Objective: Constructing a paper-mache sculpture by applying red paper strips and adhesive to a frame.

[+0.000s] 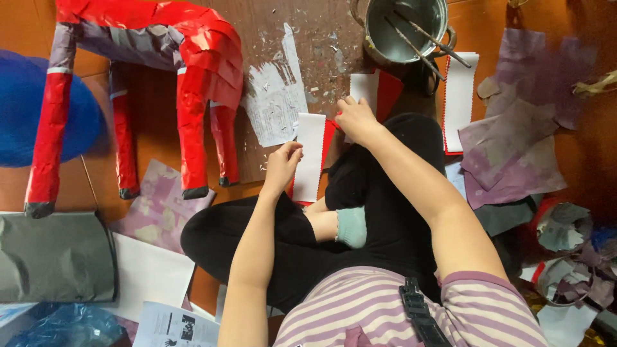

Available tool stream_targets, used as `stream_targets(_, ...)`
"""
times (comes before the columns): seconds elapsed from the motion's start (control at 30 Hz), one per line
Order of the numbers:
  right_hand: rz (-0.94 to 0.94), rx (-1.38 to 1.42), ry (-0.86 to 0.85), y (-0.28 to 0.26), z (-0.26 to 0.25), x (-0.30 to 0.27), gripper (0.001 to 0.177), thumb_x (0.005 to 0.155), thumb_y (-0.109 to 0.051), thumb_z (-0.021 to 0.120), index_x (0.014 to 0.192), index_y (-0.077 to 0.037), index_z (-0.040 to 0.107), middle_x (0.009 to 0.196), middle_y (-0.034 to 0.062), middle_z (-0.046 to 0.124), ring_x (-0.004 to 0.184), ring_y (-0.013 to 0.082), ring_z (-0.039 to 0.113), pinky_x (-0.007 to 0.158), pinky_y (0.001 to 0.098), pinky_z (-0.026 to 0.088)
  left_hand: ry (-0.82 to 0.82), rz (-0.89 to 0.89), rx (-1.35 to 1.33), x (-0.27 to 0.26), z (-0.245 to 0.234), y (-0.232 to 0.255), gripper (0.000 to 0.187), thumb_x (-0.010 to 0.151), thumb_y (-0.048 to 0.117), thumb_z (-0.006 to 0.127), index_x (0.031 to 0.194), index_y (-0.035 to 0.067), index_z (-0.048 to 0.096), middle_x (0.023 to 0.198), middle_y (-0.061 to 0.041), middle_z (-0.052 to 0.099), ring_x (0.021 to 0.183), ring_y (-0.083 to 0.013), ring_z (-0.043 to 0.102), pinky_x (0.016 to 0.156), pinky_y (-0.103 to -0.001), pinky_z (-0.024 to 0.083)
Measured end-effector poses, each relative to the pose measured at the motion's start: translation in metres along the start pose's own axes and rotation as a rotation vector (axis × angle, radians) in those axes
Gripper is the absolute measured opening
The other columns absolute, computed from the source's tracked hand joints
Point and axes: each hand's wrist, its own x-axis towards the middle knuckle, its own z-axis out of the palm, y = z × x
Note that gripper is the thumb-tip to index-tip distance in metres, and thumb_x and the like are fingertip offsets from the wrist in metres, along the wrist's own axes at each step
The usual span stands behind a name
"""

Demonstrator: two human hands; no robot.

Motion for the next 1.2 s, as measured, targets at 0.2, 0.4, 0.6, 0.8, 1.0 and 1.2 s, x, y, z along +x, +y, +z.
stream_targets(0.2, -0.166, 0.256, 0.475, -0.036, -0.067, 0.023, 0.009, 0.094, -0.024, 0.074, 0.090, -0.019, 0.068, 0.097, 0.0024, 0.067, 0.110, 0.0231, 0.064, 0.104, 0.0461, 0.044, -0.017, -0.033, -0.182, -0.009, -0.021, 0.057, 0.076, 0.093, 0.020, 0.083, 0.158, 0.013, 0.044, 0.144, -0.024, 0.065, 0.132, -0.0499, 0.061, 0.109, -0.060, 0.050)
stream_targets(0.4, 0.442, 1.286, 0.416, -0.102, -0.089, 0.034, 0.013, 0.113, -0.022, 0.066, 0.112, -0.015, 0.055, 0.085, 0.0066, 0.065, 0.077, 0.0202, 0.065, 0.070, 0.0343, 0.050, -0.052, -0.021, -0.838, 0.016, 0.033, -0.017, 0.091, 0.091, 0.007, 0.092, 0.165, 0.018, 0.041, 0.152, -0.006, 0.063, 0.133, -0.0254, 0.061, 0.114, -0.045, 0.052)
stream_targets(0.6, 0.378, 0.719, 0.496, -0.019, -0.084, 0.046, 0.012, 0.107, -0.026, 0.067, 0.110, -0.015, 0.063, 0.096, 0.0112, 0.066, 0.092, 0.0309, 0.065, 0.080, 0.0454, 0.051, 0.160, -0.324, -0.752, 0.030, 0.015, -0.053, 0.027, 0.097, 0.009, 0.075, 0.120, -0.003, 0.079, 0.088, -0.016, 0.077, 0.061, -0.0179, 0.065, 0.053, -0.035, 0.052)
stream_targets(0.8, 0.576, -0.282, 0.059, 0.127, -0.127, 0.001, 0.030, 0.087, -0.008, 0.067, 0.115, -0.018, 0.068, 0.106, 0.0166, 0.061, 0.089, 0.0435, 0.064, 0.067, 0.0555, 0.054, 0.329, -0.496, -0.870, 0.039, 0.006, -0.067, 0.017, 0.098, 0.012, 0.075, 0.088, 0.010, 0.062, 0.085, -0.004, 0.069, 0.076, -0.0157, 0.069, 0.067, -0.033, 0.060)
stream_targets(1.0, 0.520, -0.189, -0.158, 0.146, -0.136, -0.014, 0.027, 0.084, -0.002, 0.073, 0.109, -0.012, 0.078, 0.107, 0.0143, 0.063, 0.092, 0.0429, 0.066, 0.055, 0.0567, 0.061, 0.300, -0.561, -0.778, 0.036, -0.002, -0.050, 0.039, 0.085, -0.001, 0.079, 0.124, -0.001, 0.071, 0.119, -0.016, 0.080, 0.097, -0.0254, 0.077, 0.084, -0.041, 0.066)
stream_targets(1.2, 0.648, 0.078, -0.103, 0.114, -0.175, -0.019, 0.052, 0.085, 0.002, 0.051, 0.132, -0.010, 0.070, 0.121, 0.0289, 0.058, 0.098, 0.0585, 0.063, 0.070, 0.0680, 0.055, 0.295, -0.573, -0.795, 0.031, -0.003, -0.046, 0.015, 0.095, 0.013, 0.076, 0.107, 0.006, 0.073, 0.092, -0.008, 0.076, 0.074, -0.0191, 0.072, 0.055, -0.036, 0.057)
